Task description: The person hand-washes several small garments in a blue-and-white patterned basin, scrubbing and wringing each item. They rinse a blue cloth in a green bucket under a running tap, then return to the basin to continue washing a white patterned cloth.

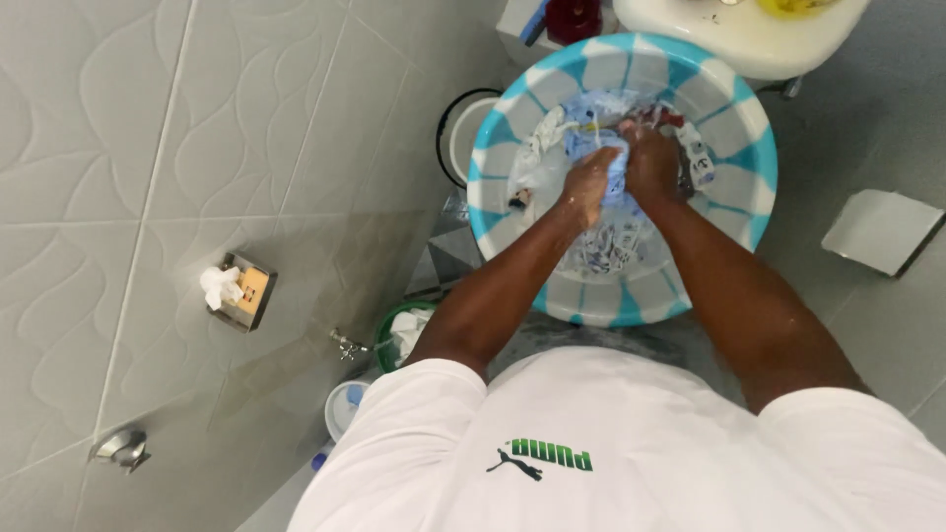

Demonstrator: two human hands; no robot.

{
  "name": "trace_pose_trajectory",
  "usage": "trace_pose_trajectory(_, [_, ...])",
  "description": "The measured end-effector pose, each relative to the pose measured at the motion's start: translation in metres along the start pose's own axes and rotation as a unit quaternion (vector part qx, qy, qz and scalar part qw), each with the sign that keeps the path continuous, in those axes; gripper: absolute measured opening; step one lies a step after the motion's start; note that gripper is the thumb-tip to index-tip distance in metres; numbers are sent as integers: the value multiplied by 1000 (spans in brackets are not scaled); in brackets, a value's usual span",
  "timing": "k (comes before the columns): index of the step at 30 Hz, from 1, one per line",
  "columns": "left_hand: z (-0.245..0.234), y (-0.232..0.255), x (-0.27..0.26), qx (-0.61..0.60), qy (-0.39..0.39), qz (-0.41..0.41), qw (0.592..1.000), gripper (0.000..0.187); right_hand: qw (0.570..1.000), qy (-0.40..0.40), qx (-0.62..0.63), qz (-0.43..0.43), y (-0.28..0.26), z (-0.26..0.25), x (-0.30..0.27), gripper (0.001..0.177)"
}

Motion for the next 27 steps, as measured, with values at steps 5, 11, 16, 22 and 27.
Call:
trace_pose_trajectory(5, [17, 36, -53, 174, -88, 98, 976, 34, 976, -123, 78, 163, 1, 0, 1, 37])
trace_pose_trajectory(11, [-7, 29, -93, -4, -9, -30, 1000, 42, 940, -129, 232, 213, -53, -7, -27, 54])
trace_pose_trajectory(16, [-35, 28, -22, -146, -1, -60, 988, 50, 974, -207, 92, -9, -144, -30, -96, 43])
trace_pose_trajectory(22, [-21, 16, -14, -66, 64, -49, 995, 60, 999, 4, 38, 36, -114, -40, -22, 29])
trace_pose_trajectory(27, [-7, 58, -21, 24, 25, -40, 999, 64, 997, 7, -70, -29, -28, 5, -21, 35])
Point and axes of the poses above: each hand's wrist, its own x-axis towards the middle knuckle, its own z-axis out of the palm, y = z × x, the point moved 6 cm from there along x, towards the middle knuckle, and after that the axes turned 4 degrees about x, right-handed, at the moved point
